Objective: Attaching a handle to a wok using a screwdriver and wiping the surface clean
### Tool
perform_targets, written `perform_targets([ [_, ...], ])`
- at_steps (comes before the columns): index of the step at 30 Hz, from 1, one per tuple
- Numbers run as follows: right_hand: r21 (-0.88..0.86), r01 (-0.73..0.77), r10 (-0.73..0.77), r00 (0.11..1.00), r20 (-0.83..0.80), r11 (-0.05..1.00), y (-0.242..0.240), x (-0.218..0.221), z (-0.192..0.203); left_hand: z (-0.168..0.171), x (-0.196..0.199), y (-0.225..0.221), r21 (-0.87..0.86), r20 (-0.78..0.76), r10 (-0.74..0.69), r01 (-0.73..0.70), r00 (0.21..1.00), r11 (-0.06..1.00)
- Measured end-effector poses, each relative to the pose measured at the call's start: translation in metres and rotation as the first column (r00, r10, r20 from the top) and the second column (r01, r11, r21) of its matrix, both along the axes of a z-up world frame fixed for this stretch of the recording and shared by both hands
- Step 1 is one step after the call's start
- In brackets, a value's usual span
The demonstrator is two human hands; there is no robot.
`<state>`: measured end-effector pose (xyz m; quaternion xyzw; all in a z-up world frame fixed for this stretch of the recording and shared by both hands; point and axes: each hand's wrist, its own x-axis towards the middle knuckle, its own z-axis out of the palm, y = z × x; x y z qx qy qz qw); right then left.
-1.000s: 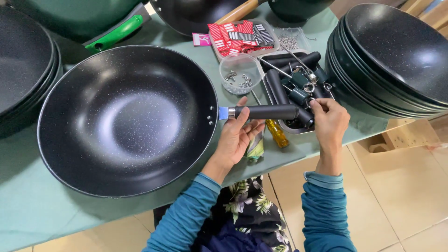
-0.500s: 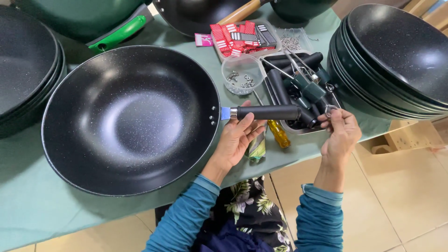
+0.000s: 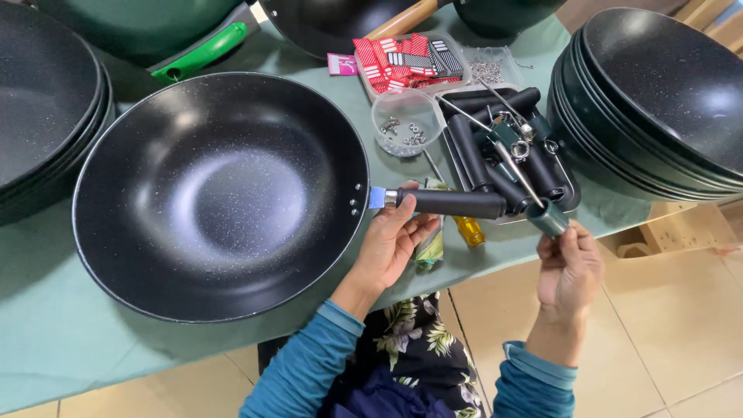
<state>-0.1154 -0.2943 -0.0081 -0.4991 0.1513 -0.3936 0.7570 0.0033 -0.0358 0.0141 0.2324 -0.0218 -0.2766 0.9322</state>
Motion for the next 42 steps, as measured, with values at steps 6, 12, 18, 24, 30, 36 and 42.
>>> perform_targets([
  [6, -0.188, 0.192, -0.223, 0.961, -0.16, 0.963, -0.039, -0.071, -0.001, 0.005, -0.016, 0.02, 0.036, -0.036, -0.071, 0.073, 0.997, 0.997],
  [12, -0.336, 0.213, -0.295, 0.931, -0.215, 0.918, -0.066, -0.115, -0.021, 0.004, -0.017, 0.022, 0.013, -0.019, -0.083, 0.083, 0.996, 0.996],
  [18, -0.367, 0.205, -0.294, 0.934, -0.205, 0.907, -0.049, -0.099, -0.008, 0.004, -0.015, 0.022, 0.027, -0.008, -0.09, 0.09, 0.996, 0.996],
  [24, -0.385, 0.194, -0.269, 0.951, -0.151, 0.902, -0.026, -0.069, 0.015, -0.002, -0.005, 0.03, 0.066, 0.041, -0.188, 0.185, 0.981, 0.981],
  [30, -0.517, 0.24, -0.361, 0.921, -0.148, 0.822, -0.019, -0.074, 0.028, -0.007, 0.0, 0.032, 0.06, 0.101, -0.219, 0.214, 0.97, 0.975],
  [36, -0.552, 0.221, -0.344, 0.93, -0.129, 0.804, -0.01, -0.076, 0.031, -0.004, 0.0, 0.033, 0.029, 0.105, -0.224, 0.223, 0.969, 0.974],
  [42, -0.583, 0.148, -0.273, 0.953, -0.133, 0.799, 0.017, -0.056, 0.047, -0.003, 0.0, 0.034, 0.05, 0.104, -0.222, 0.218, 0.969, 0.975],
])
